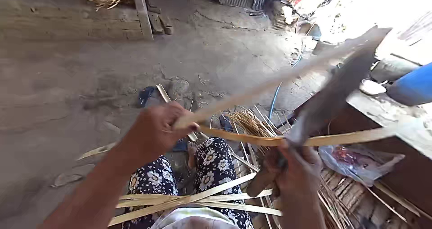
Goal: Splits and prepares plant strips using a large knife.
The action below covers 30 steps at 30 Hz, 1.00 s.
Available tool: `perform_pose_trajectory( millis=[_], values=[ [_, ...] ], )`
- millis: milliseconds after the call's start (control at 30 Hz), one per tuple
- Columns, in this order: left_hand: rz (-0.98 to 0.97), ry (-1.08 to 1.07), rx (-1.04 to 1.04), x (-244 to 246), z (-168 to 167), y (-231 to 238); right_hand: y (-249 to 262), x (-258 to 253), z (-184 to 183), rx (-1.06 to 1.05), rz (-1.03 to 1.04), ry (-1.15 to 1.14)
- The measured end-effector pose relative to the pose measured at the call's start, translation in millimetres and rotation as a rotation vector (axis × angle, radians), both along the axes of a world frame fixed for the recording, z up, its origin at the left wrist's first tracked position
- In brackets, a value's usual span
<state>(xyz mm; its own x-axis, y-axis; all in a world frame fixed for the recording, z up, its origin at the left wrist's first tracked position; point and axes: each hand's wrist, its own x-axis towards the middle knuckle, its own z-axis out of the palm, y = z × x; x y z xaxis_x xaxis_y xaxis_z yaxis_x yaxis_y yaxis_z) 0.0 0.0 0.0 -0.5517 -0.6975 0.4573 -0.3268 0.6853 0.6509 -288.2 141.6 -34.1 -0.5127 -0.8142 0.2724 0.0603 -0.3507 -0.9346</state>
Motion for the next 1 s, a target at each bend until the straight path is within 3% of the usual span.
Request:
perform_pose_trajectory(
  millis=[133, 400, 600, 700, 867, 1000],
  values=[
    [-0.21, -0.077, 0.127, -42, -4, 27, -8, 34, -14, 0.044, 0.29, -0.058],
    [-0.172, 0.04, 0.56, -24, -22, 43, -17, 63, -25, 0.091, 0.523, -0.09],
    [-0.154, 0.164, 0.632, -15, -30, 44, -19, 67, -31, 0.14, 0.592, -0.127],
    [-0.007, 0.171, 0.501, -3, -24, 35, -8, 53, -27, 0.249, 0.488, 0.163],
    [0.257, 0.041, 0.373, 36, -1, 10, 8, 0, -30, 0.035, 0.006, 1.17],
    [0.307, -0.178, 0.306, 43, 0, 3, 4, -18, -9, 0.02, -0.062, 1.601]
  ],
)
